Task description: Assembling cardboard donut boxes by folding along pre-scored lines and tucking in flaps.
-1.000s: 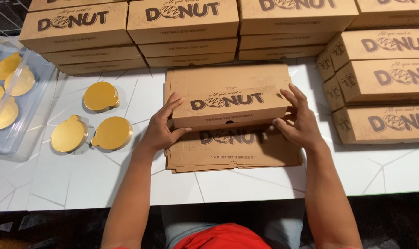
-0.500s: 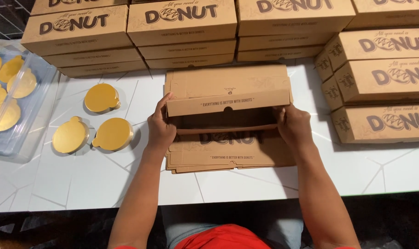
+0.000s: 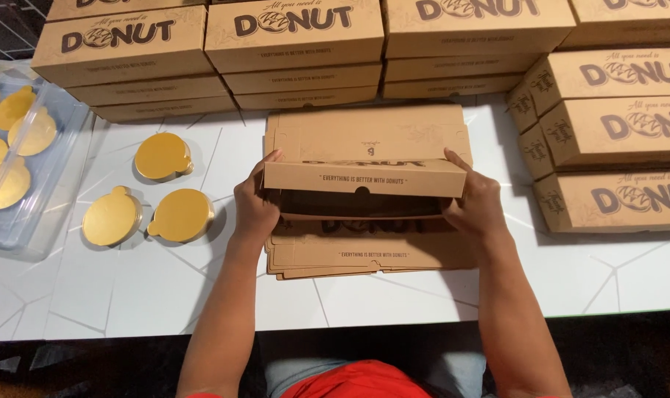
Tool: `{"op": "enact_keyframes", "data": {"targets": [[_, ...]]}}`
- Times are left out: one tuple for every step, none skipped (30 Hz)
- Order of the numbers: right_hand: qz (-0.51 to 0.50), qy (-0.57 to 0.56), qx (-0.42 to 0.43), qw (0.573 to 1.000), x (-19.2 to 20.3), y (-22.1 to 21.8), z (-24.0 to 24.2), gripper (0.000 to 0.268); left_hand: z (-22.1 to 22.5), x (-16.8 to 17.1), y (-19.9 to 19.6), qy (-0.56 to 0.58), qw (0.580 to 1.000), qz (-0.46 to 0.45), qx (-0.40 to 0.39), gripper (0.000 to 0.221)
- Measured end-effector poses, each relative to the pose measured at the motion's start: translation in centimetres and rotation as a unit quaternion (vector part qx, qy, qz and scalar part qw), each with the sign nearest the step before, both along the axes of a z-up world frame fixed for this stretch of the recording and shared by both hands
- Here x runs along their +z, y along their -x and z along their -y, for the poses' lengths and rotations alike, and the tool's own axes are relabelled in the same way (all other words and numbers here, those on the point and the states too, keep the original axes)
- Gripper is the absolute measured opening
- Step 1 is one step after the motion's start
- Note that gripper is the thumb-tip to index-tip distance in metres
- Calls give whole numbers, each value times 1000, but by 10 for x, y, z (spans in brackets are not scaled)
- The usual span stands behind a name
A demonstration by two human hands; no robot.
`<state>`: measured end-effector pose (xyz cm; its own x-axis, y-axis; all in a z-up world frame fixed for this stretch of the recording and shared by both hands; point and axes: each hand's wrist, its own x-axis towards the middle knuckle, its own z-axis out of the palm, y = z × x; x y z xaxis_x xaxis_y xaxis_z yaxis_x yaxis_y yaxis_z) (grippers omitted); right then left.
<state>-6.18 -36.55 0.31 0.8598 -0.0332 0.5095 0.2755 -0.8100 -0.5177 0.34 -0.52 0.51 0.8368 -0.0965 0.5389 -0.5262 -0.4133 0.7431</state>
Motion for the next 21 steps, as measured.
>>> {"op": "enact_keyframes", "data": {"targets": [[-1,0,1,1000,3,2,1,57,0,0,0,0,1000,-1,1,34],[-49,-29,26,998,6,3,2,64,0,1,0,6,1000,5,2,34],[-96,-58,52,992,10,4,4,71,0,1,0,12,1000,11,3,33],[-96,-58,52,992,7,4,6,71,-1,1,0,12,1000,11,3,33],[-117,-72,59,989,4,4,8,66,-2,0,0,5,1000,12,10,33],[-138,-85,65,985,2,4,11,62,-3,0,-1,-3,1000,13,15,32],[-138,-85,64,985,-13,-1,21,62,-5,-2,-2,-2,1000,13,15,32],[-135,-79,51,986,-27,-6,30,37,-7,-4,-3,2,1000,10,23,32],[-132,-72,39,988,-41,-12,40,32,-9,-6,-4,7,999,7,32,32],[-132,-71,39,988,-51,-14,43,32,-15,-25,-10,8,999,7,32,32],[-127,-79,20,989,-60,-16,46,37,-20,-45,-16,12,999,-8,44,32],[-122,-87,1,989,-70,-17,50,46,-25,-64,-22,16,998,-22,54,32],[-122,-86,1,989,-70,-18,48,46,-25,-63,-21,16,998,-22,54,32],[-113,-94,-6,989,-70,-18,47,45,-24,-62,-19,18,998,-31,58,33],[-105,-102,-13,989,-71,-18,45,43,-24,-60,-18,21,997,-41,62,35],[-105,-101,-12,989,-55,-13,38,43,-22,-52,-15,21,997,-41,63,35],[-108,-117,-3,987,-39,-8,30,39,-20,-45,-12,23,997,-40,59,34],[-111,-133,6,985,-23,-3,23,35,-17,-37,-9,26,997,-39,54,34],[-112,-133,6,985,-8,0,15,35,-14,-21,-3,26,997,-40,54,34],[-117,-145,21,982,8,3,6,26,-11,-4,3,31,998,-37,35,35],[-123,-156,36,979,23,5,-3,32,-8,13,9,36,999,-34,16,36]]}}
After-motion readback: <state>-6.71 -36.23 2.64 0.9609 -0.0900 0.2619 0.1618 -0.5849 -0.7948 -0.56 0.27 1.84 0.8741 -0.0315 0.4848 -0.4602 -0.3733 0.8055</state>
